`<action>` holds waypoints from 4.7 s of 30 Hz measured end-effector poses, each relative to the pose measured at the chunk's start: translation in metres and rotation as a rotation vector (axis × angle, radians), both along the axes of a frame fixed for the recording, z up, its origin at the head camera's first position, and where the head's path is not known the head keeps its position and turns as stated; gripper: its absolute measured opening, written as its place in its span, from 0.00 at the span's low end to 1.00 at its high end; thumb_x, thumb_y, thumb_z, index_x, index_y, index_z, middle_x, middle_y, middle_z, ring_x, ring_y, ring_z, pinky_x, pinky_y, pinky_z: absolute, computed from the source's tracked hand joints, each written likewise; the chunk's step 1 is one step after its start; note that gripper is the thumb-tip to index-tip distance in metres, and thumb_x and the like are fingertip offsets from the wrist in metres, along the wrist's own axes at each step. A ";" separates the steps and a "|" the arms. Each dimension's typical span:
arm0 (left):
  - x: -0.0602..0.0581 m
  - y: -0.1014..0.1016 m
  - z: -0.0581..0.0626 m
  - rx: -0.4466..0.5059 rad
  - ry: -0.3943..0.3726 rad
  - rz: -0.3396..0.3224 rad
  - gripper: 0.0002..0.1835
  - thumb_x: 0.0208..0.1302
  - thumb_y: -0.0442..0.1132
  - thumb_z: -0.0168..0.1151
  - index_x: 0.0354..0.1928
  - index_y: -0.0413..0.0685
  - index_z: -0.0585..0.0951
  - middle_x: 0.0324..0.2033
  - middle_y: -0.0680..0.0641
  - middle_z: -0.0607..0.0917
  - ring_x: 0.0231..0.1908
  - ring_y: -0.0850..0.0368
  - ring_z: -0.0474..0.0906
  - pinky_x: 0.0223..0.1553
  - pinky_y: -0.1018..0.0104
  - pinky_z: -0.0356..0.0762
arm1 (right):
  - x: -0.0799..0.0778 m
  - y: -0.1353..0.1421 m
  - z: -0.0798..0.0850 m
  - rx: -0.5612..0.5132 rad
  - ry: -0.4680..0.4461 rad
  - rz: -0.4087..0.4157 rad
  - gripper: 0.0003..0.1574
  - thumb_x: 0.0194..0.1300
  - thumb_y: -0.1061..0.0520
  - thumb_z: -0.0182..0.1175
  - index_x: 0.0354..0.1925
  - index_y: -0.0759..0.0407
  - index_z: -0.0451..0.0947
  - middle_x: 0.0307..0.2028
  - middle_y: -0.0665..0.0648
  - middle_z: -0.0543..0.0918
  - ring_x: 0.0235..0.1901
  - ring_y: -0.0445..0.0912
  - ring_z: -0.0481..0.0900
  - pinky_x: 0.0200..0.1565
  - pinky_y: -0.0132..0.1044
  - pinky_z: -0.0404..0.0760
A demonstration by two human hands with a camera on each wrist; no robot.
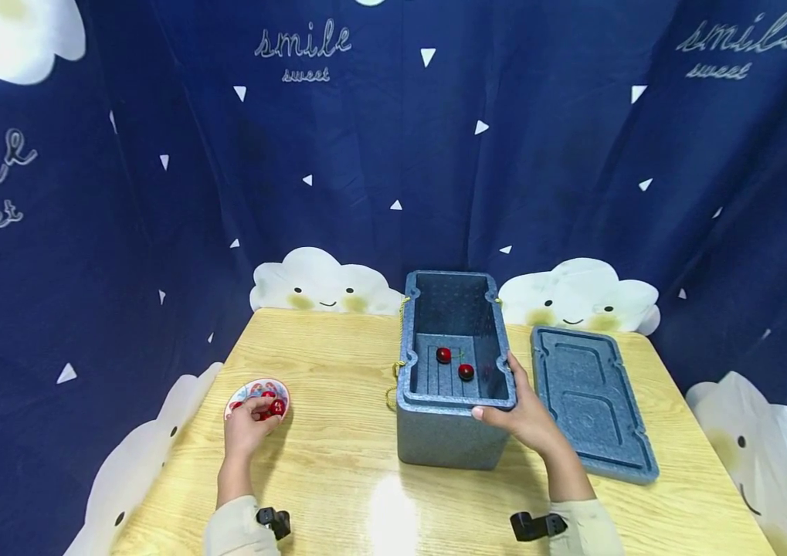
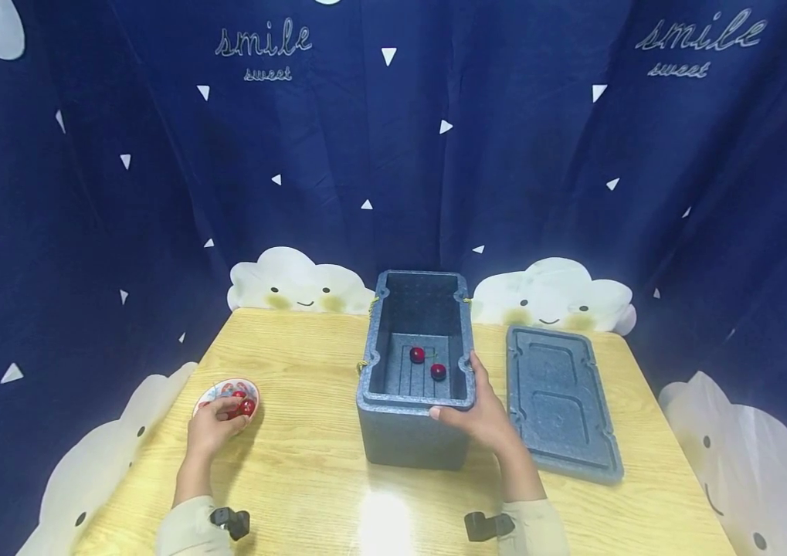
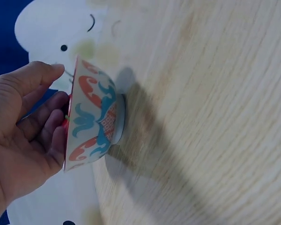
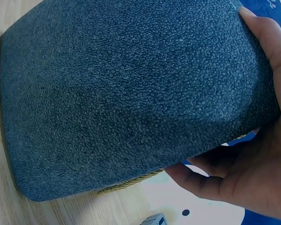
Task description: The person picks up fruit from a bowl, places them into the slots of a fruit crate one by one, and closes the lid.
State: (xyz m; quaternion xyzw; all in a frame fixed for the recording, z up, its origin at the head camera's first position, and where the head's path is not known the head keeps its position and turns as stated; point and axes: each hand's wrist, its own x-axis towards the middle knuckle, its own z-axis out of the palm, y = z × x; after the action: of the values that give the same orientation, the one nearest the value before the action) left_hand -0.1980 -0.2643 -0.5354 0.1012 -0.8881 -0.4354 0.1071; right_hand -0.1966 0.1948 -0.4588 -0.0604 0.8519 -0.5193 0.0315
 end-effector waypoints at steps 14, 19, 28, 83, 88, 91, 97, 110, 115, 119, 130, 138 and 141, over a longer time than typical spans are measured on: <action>0.002 0.000 -0.009 0.032 0.074 0.156 0.18 0.49 0.30 0.67 0.45 0.35 0.81 0.40 0.34 0.80 0.41 0.41 0.75 0.40 0.53 0.69 | 0.000 0.000 0.000 -0.011 -0.004 0.004 0.72 0.48 0.47 0.71 0.73 0.48 0.30 0.69 0.71 0.45 0.63 0.67 0.52 0.56 0.63 0.57; 0.011 -0.006 -0.010 0.014 0.108 0.194 0.18 0.48 0.28 0.66 0.45 0.35 0.80 0.40 0.32 0.75 0.41 0.40 0.71 0.42 0.50 0.64 | 0.000 0.000 0.001 -0.011 -0.005 0.001 0.72 0.48 0.47 0.72 0.73 0.48 0.30 0.68 0.71 0.46 0.62 0.67 0.54 0.56 0.63 0.58; 0.023 -0.014 -0.021 -0.037 0.095 0.232 0.18 0.46 0.28 0.67 0.43 0.33 0.81 0.37 0.31 0.78 0.37 0.39 0.71 0.39 0.49 0.64 | 0.002 0.002 0.000 -0.015 -0.008 0.005 0.72 0.48 0.48 0.72 0.73 0.48 0.30 0.68 0.71 0.45 0.63 0.67 0.53 0.56 0.63 0.57; 0.001 0.050 0.048 0.210 0.176 0.209 0.18 0.49 0.34 0.71 0.44 0.37 0.82 0.37 0.39 0.83 0.36 0.52 0.79 0.30 0.83 0.69 | 0.000 0.002 0.001 0.029 -0.018 -0.012 0.72 0.48 0.44 0.71 0.73 0.44 0.30 0.69 0.69 0.42 0.64 0.67 0.48 0.56 0.65 0.55; -0.002 0.060 0.060 0.215 0.201 0.196 0.17 0.49 0.35 0.72 0.43 0.39 0.82 0.37 0.40 0.83 0.37 0.49 0.79 0.31 0.80 0.68 | 0.000 0.001 0.000 0.018 -0.014 -0.008 0.72 0.48 0.45 0.71 0.73 0.45 0.30 0.69 0.69 0.42 0.64 0.67 0.47 0.56 0.65 0.55; -0.003 0.067 0.066 0.240 0.246 0.171 0.17 0.47 0.34 0.72 0.42 0.38 0.82 0.36 0.40 0.83 0.36 0.48 0.80 0.29 0.79 0.70 | 0.000 0.001 0.000 0.008 -0.010 -0.004 0.72 0.48 0.45 0.71 0.73 0.47 0.30 0.69 0.70 0.43 0.64 0.67 0.49 0.57 0.64 0.55; -0.009 0.078 0.073 0.252 0.270 0.124 0.17 0.47 0.33 0.73 0.42 0.40 0.82 0.36 0.42 0.84 0.35 0.50 0.81 0.32 0.76 0.71 | 0.001 0.003 0.000 0.008 -0.014 -0.008 0.71 0.49 0.46 0.71 0.73 0.45 0.30 0.69 0.70 0.44 0.64 0.67 0.49 0.56 0.64 0.56; -0.025 0.104 0.094 0.324 0.285 0.036 0.18 0.45 0.31 0.74 0.41 0.40 0.83 0.35 0.42 0.84 0.35 0.49 0.80 0.32 0.69 0.73 | 0.001 0.003 0.000 0.004 -0.021 -0.008 0.71 0.48 0.46 0.72 0.73 0.44 0.30 0.69 0.69 0.44 0.64 0.66 0.50 0.57 0.63 0.56; -0.033 0.112 0.100 0.341 0.264 0.017 0.18 0.44 0.31 0.74 0.41 0.39 0.83 0.35 0.43 0.84 0.36 0.49 0.80 0.34 0.68 0.73 | 0.000 0.001 -0.001 0.009 -0.025 -0.007 0.72 0.48 0.44 0.71 0.73 0.44 0.30 0.70 0.68 0.43 0.65 0.66 0.48 0.57 0.64 0.55; -0.038 0.122 0.104 0.376 0.253 -0.040 0.17 0.45 0.31 0.74 0.41 0.39 0.83 0.36 0.43 0.84 0.37 0.49 0.80 0.36 0.65 0.75 | 0.000 0.001 -0.001 0.018 -0.014 -0.012 0.72 0.47 0.44 0.72 0.73 0.45 0.31 0.69 0.69 0.45 0.64 0.66 0.50 0.57 0.64 0.55; -0.050 0.148 0.121 0.461 0.186 -0.193 0.18 0.48 0.30 0.71 0.45 0.40 0.82 0.39 0.42 0.83 0.38 0.49 0.80 0.38 0.64 0.76 | 0.001 0.001 -0.002 0.003 -0.012 -0.016 0.72 0.47 0.45 0.72 0.73 0.46 0.31 0.68 0.70 0.48 0.62 0.65 0.56 0.57 0.62 0.57; -0.062 0.161 0.136 0.498 0.174 -0.239 0.20 0.46 0.28 0.71 0.45 0.36 0.81 0.38 0.41 0.83 0.37 0.49 0.79 0.38 0.63 0.76 | 0.001 0.001 -0.001 -0.024 0.011 -0.010 0.72 0.47 0.48 0.72 0.73 0.48 0.32 0.67 0.72 0.50 0.61 0.65 0.58 0.58 0.60 0.56; -0.065 0.165 0.141 0.540 0.165 -0.260 0.19 0.47 0.27 0.70 0.45 0.34 0.80 0.38 0.39 0.83 0.37 0.50 0.79 0.39 0.64 0.75 | 0.001 0.001 -0.001 -0.027 0.007 -0.007 0.72 0.47 0.48 0.72 0.73 0.48 0.31 0.67 0.72 0.50 0.61 0.65 0.58 0.58 0.60 0.56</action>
State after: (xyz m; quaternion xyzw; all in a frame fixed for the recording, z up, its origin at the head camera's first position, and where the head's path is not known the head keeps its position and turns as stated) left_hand -0.2630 -0.0992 -0.3943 -0.0242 -0.7340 -0.6725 0.0917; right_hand -0.1959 0.1959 -0.4600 -0.0599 0.8451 -0.5306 0.0257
